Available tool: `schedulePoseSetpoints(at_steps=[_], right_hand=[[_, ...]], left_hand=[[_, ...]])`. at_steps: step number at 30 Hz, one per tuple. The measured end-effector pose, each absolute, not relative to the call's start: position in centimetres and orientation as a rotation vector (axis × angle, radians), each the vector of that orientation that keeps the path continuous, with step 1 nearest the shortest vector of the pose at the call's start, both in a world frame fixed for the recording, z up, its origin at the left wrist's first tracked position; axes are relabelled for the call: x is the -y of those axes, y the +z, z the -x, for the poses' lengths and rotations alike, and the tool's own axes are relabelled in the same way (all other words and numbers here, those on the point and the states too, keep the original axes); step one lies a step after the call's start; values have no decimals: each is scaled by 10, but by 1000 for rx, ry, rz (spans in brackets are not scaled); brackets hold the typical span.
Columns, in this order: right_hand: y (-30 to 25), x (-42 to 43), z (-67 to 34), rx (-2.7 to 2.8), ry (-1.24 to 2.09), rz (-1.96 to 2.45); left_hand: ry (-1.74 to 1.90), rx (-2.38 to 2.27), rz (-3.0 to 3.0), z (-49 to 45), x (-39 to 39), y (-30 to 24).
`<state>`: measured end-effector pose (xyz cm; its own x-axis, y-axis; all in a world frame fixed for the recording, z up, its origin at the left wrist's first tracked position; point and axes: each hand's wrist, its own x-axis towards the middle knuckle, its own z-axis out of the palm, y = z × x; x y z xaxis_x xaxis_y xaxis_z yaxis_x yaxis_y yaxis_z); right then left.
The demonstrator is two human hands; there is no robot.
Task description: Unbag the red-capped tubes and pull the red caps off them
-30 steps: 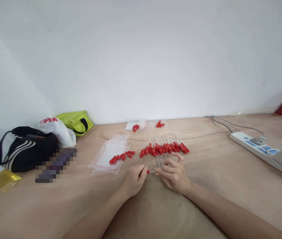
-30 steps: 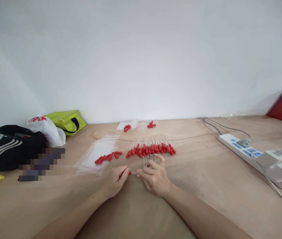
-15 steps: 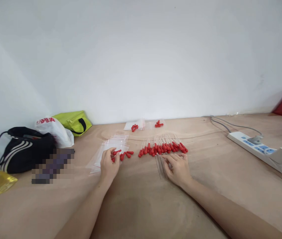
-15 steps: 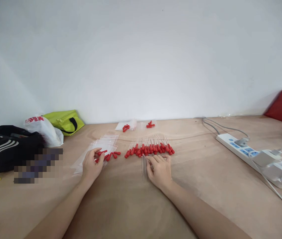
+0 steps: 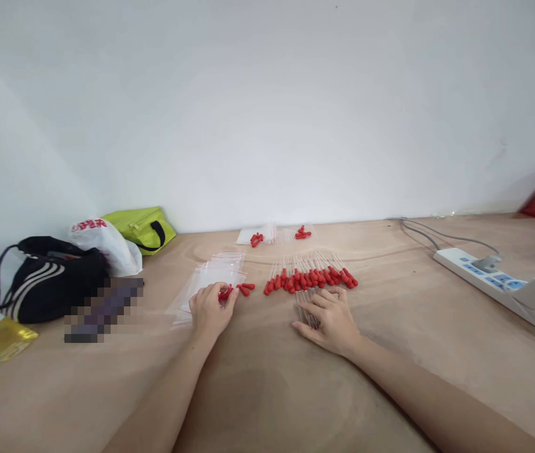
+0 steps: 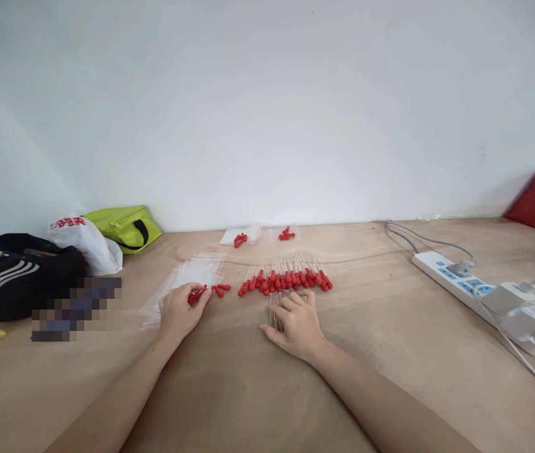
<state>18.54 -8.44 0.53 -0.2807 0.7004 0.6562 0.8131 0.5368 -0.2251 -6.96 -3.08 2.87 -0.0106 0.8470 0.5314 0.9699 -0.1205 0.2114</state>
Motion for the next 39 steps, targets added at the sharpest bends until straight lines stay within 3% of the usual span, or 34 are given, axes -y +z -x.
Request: schedulePoseSetpoints(at_steps=[9, 18, 29, 39], right_hand=[[8, 84, -188, 2057, -186, 1210], [7, 83, -188, 1867, -158, 1269], [3, 79, -196, 1785, -304, 1228], [7, 83, -191, 2033, -381, 1040]], left_hand=[[-925, 1420, 2262, 32, 40, 20], [-864, 1468, 2282, -1, 24, 20], [-1488, 1560, 2300, 27, 50, 16], [-1156, 1327, 2894, 26, 66, 28]])
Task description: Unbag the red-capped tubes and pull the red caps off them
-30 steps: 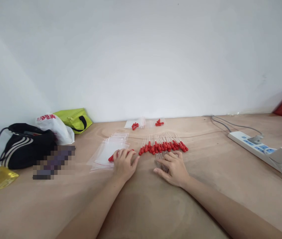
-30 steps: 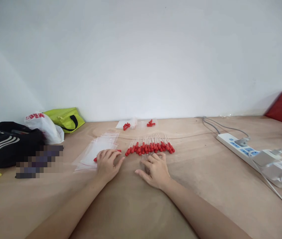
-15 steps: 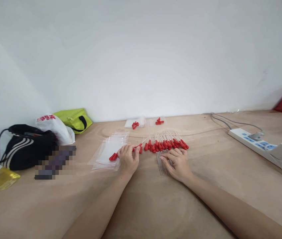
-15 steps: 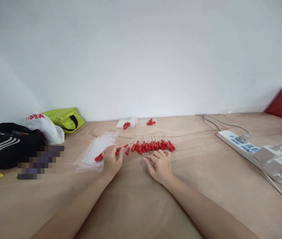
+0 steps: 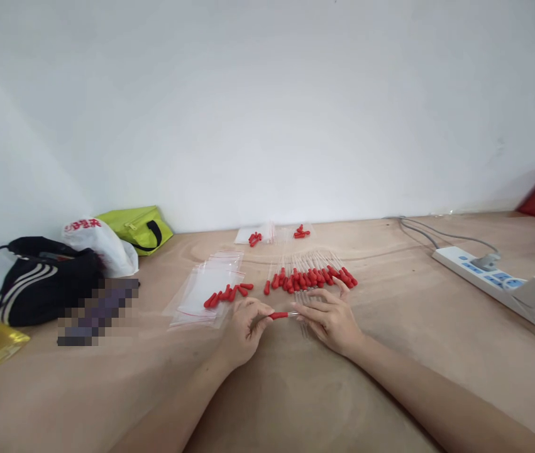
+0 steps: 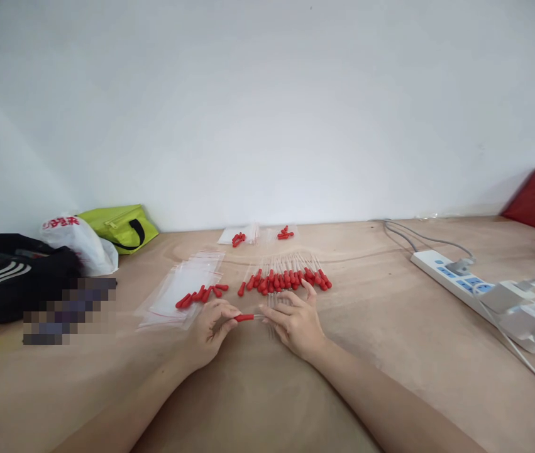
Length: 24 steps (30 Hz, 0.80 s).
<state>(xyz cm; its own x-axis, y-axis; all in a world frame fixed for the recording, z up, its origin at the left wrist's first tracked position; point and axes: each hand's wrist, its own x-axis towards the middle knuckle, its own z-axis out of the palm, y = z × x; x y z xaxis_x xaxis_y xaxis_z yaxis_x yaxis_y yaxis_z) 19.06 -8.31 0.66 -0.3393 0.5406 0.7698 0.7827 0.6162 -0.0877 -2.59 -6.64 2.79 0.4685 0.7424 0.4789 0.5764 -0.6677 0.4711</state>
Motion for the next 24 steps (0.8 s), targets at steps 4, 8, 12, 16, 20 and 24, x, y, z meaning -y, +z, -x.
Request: schedulePoseSetpoints(at_steps=[4, 8, 12, 16, 20, 24], right_hand=[[5, 86, -189, 2041, -336, 1010], [6, 89, -186, 2078, -307, 993], [6, 90, -185, 2113, -319, 965], [6, 91, -186, 2109, -309, 950], [7, 91, -187, 2107, -276, 935], [6, 92, -185, 2111, -264, 923]], left_hand=[[849, -1126, -2573, 20, 73, 37], [762, -1052, -2663, 13, 73, 31], [756, -1119, -2667, 12, 70, 21], [737, -1116, -2722, 16, 70, 18], [780, -1071, -2759, 18, 70, 17], [709, -1060, -2715, 16, 71, 21]])
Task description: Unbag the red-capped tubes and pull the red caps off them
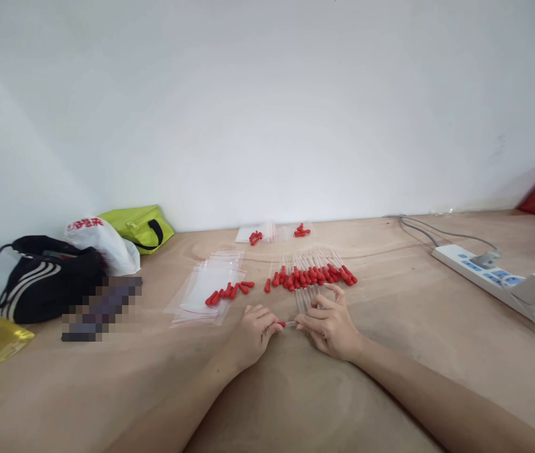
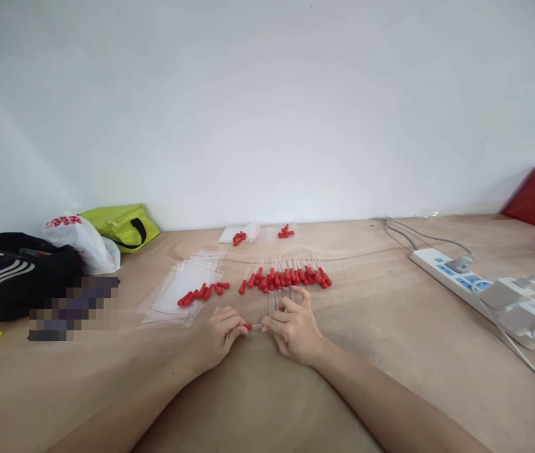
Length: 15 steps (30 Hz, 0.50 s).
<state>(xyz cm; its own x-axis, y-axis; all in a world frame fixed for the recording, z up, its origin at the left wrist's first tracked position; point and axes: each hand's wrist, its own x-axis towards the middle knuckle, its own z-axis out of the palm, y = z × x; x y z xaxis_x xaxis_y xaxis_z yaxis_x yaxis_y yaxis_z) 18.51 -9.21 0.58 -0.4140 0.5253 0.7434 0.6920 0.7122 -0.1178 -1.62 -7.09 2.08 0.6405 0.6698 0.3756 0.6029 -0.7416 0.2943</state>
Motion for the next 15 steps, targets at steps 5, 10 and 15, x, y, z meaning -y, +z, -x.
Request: schedulePoseSetpoints(at_steps=[5, 10, 15], right_hand=[[5, 92, -194, 2096, -246, 953], [7, 88, -201, 1948, -208, 1096], [10, 86, -184, 1830, -179, 1174]], left_hand=[[663, -1087, -2580, 24, 68, 27], [881, -1210, -2412, 38, 60, 24], [1326, -1455, -2336, 47, 50, 20]])
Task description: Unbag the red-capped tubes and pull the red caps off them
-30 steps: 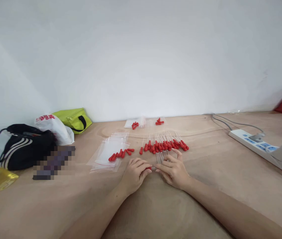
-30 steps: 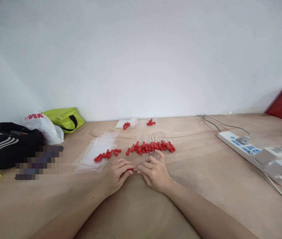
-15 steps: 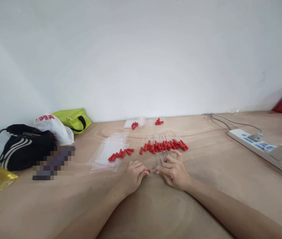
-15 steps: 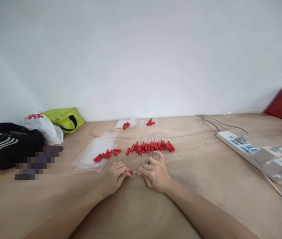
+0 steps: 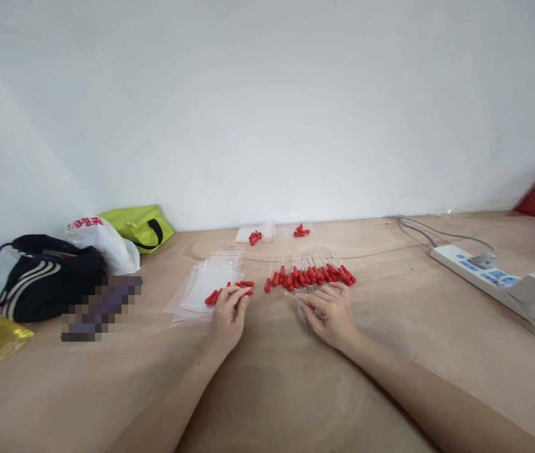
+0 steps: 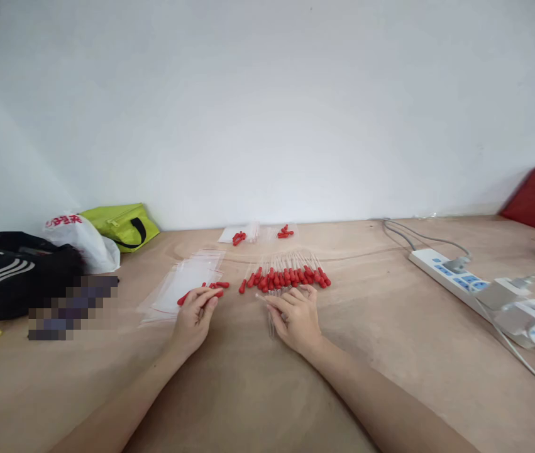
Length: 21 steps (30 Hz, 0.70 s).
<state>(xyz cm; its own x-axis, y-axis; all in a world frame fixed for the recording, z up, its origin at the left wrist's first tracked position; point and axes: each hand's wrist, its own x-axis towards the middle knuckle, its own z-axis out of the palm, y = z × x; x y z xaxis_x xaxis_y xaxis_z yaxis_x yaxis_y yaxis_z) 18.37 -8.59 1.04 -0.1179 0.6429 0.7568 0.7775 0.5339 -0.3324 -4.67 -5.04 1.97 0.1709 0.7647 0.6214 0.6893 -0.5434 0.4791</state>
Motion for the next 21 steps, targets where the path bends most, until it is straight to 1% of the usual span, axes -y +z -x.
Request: schedulePoseSetpoints(at_steps=[3, 5, 8, 11, 13, 17, 21], right_hand=[[11, 85, -177, 1837, -182, 1211], [10, 84, -175, 1853, -231, 1213], [8, 81, -170, 1904, -349, 1202], [8, 80, -165, 1988, -432, 1206], [9, 81, -163, 2032, -406, 1206], [11, 84, -162, 2117, -284, 1197], [11, 84, -163, 2167, -226, 1198]], left_hand=[[1483, -1682, -2284, 59, 41, 23], [1494, -1815, -2254, 70, 34, 25], [1382, -1977, -2292, 81, 27, 26], [1154, -2100, -2345, 86, 25, 24], [1062, -2112, -2346, 86, 25, 22], [1118, -2032, -2316, 87, 24, 19], [1102, -1942, -2304, 89, 22, 16]])
